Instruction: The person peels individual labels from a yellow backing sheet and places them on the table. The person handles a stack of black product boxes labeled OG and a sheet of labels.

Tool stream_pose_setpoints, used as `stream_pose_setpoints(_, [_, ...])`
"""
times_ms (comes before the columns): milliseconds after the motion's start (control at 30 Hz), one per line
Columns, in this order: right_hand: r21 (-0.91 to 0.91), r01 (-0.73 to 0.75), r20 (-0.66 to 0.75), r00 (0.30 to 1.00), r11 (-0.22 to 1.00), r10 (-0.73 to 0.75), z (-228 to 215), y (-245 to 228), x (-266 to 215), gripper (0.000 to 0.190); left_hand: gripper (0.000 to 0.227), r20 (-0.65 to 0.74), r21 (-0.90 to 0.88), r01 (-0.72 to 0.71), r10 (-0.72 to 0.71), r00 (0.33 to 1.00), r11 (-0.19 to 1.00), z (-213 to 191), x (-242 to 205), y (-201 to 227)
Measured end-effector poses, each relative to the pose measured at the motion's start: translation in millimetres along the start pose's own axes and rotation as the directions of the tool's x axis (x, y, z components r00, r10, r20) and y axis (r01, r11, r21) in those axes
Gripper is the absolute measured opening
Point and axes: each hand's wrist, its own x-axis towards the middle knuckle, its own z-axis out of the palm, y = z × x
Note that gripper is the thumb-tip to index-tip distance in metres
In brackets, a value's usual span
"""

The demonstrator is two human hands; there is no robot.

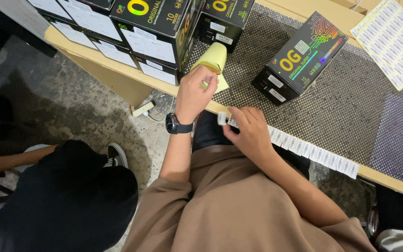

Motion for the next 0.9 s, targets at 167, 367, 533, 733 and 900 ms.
stream_pose_setpoints(167, [0.174,-0.093,-0.021,0.995,0.98,0.098,-13.0,-5.1,5.9,0.059,0.013,-0.006,0.01,-0.007,0.007,1.0,1.0,-1.1,2.9,5.6])
stream_pose_setpoints(367, [0.128,-0.162,-0.007,0.986,0.978,0.164,-10.6,-1.1,8.0,0.052,0.013,0.004,0.006,0.017,-0.017,1.0,1.0,-2.0,3.8,8.9])
stream_pose_setpoints(533, [0.062,-0.139,0.006,0.99,0.988,0.139,-10.9,-6.9,13.0,0.052,0.014,0.006,0.019,0.022,-0.022,1.0,1.0,-2.0,3.6,10.2])
stream_pose_setpoints(733, [0.038,-0.109,0.011,0.994,0.993,0.109,-6.7,-1.7,11.1,0.053,0.013,0.023,0.02,0.024,-0.025,0.999,1.0,-0.9,3.3,4.0])
stream_pose_setpoints(900, [0.038,-0.102,0.011,0.995,0.994,0.102,-4.8,-0.7,8.8,0.051,0.014,0.024,0.018,0.04,-0.04,0.999,0.999,-1.4,3.4,5.6])
